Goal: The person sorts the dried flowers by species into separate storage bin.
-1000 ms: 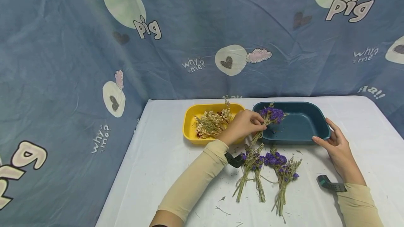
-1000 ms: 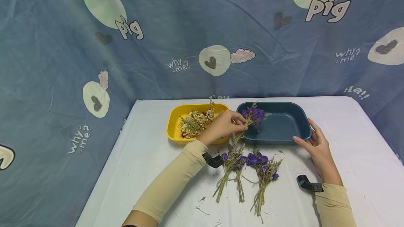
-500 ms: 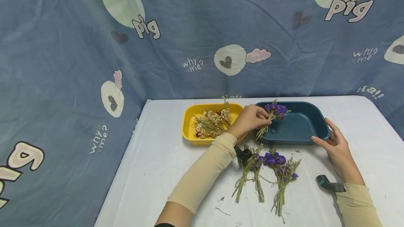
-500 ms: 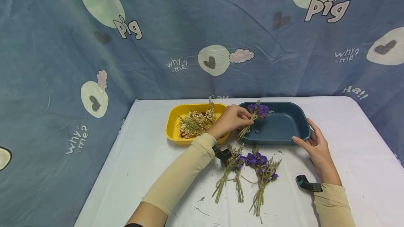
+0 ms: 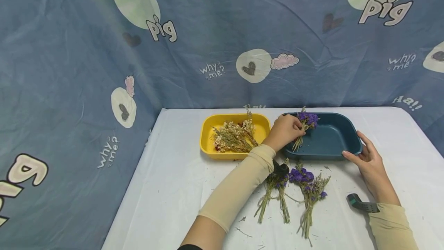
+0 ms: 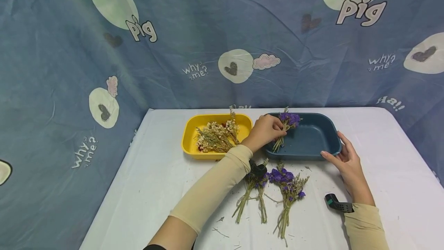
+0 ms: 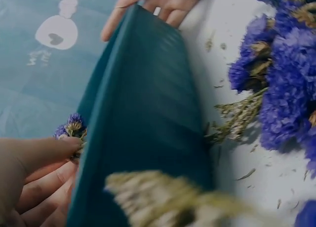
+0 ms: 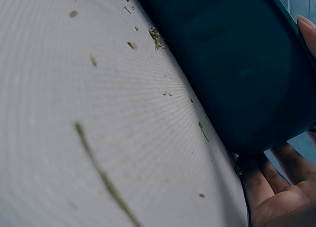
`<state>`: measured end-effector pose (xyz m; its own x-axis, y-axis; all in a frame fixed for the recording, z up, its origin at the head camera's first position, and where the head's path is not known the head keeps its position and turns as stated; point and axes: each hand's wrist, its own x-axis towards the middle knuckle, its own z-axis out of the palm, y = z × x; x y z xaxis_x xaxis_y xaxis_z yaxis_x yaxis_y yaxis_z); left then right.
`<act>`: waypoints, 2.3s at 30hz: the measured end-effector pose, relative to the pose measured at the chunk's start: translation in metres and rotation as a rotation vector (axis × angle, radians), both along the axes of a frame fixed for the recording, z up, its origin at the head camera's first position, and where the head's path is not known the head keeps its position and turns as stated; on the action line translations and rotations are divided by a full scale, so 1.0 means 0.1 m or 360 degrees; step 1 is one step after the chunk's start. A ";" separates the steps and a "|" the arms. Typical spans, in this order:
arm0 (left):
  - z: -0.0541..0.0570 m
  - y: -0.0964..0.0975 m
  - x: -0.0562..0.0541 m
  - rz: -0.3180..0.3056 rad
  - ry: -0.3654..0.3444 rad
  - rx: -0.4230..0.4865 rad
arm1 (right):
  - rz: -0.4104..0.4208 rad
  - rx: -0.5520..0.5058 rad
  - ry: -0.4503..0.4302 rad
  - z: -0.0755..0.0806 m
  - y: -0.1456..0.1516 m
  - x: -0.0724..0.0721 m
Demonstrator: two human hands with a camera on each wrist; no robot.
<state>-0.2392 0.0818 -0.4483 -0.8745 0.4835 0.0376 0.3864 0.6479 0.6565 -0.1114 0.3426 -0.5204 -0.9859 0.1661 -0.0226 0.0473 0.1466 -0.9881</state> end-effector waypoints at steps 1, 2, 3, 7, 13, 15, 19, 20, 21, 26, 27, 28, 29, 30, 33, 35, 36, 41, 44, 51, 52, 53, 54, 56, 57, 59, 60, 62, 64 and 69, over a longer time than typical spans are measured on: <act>-0.01 0.02 0.01 -0.0001 0.0020 -0.0050 | 0.0001 0.0001 -0.0001 0.00 0.00 0.00; -0.02 0.04 0.02 -0.0005 0.0034 -0.0090 | 0.0004 -0.0002 -0.0001 0.00 0.00 0.01; -0.03 0.05 0.03 -0.0010 0.0052 -0.0130 | 0.0004 -0.0009 0.0003 0.00 0.00 0.01; -0.04 0.09 0.06 -0.0024 0.0158 -0.0300 | 0.0010 -0.0050 0.0007 0.00 0.00 0.00; -0.07 0.14 0.07 -0.0003 0.0258 -0.0521 | 0.0015 -0.0070 0.0018 0.01 -0.01 -0.01; -0.08 0.15 0.08 -0.0024 0.0268 -0.0540 | 0.0020 -0.0076 0.0016 0.01 0.00 -0.01; -0.09 0.17 0.10 -0.0067 0.0295 -0.0566 | 0.0011 -0.0082 0.0011 0.01 0.00 -0.01; -0.10 0.18 0.11 -0.0073 0.0301 -0.0576 | 0.0010 -0.0083 0.0013 0.00 0.00 -0.01; -0.10 0.18 0.11 -0.0063 0.0308 -0.0590 | 0.0010 -0.0087 0.0017 0.00 0.00 -0.01; -0.11 0.20 0.10 -0.0042 0.0313 -0.0608 | 0.0019 -0.0088 0.0031 -0.01 0.00 -0.01; -0.11 0.19 0.10 -0.0043 0.0308 -0.0593 | 0.0020 -0.0087 0.0032 -0.01 0.00 -0.01; -0.11 0.18 0.10 -0.0045 0.0303 -0.0576 | 0.0022 -0.0088 0.0033 -0.02 0.00 -0.01; -0.10 0.18 0.09 -0.0050 0.0293 -0.0561 | 0.0023 -0.0087 0.0034 -0.02 0.00 -0.01; -0.09 0.16 0.09 -0.0065 0.0277 -0.0541 | 0.0023 -0.0083 0.0035 -0.02 0.01 -0.01; -0.07 0.13 0.09 -0.0083 0.0252 -0.0433 | 0.0025 -0.0080 0.0040 -0.03 0.01 -0.01; -0.06 0.10 0.09 -0.0109 0.0235 -0.0356 | 0.0024 -0.0079 0.0044 -0.03 0.01 -0.01; -0.06 0.08 0.09 -0.0124 0.0229 -0.0313 | 0.0024 -0.0081 0.0045 -0.03 0.01 -0.01; -0.04 -0.01 0.12 -0.0156 0.0148 -0.0098 | 0.0027 -0.0079 0.0041 -0.03 0.02 -0.01; -0.03 -0.06 0.13 -0.0160 0.0108 -0.0006 | 0.0026 -0.0080 0.0041 -0.02 0.01 -0.01; 0.03 -0.22 0.15 -0.0136 0.0069 0.0070 | 0.0018 -0.0084 0.0048 -0.01 0.00 -0.01; 0.04 -0.25 0.16 -0.0133 0.0025 0.0116 | 0.0019 -0.0095 0.0053 -0.01 0.00 -0.01; 0.05 -0.29 0.16 -0.0130 -0.0027 0.0171 | 0.0020 -0.0108 0.0059 -0.02 0.00 -0.02; 0.06 -0.33 0.17 -0.0130 -0.0077 0.0230 | 0.0020 -0.0124 0.0063 -0.02 -0.01 -0.02; 0.07 -0.41 0.18 -0.0119 -0.0156 0.0333 | 0.0017 -0.0138 0.0063 -0.02 -0.01 -0.02; 0.08 -0.45 0.19 -0.0122 -0.0189 0.0391 | 0.0014 -0.0133 0.0061 -0.02 -0.01 -0.02; 0.08 -0.53 0.21 -0.0122 -0.0224 0.0472 | 0.0010 -0.0127 0.0050 -0.02 0.00 -0.02; 0.08 -0.57 0.23 -0.0121 -0.0232 0.0499 | 0.0009 -0.0130 0.0044 -0.02 0.00 -0.02; 0.08 -0.65 0.25 -0.0123 -0.0240 0.0538 | 0.0011 -0.0107 0.0035 -0.02 0.01 -0.02; 0.07 -0.72 0.28 -0.0116 -0.0249 0.0554 | 0.0015 -0.0101 0.0033 -0.02 0.01 -0.02; 0.03 -0.86 0.38 -0.0066 -0.0255 0.0503 | 0.0026 -0.0086 0.0046 -0.02 0.01 -0.02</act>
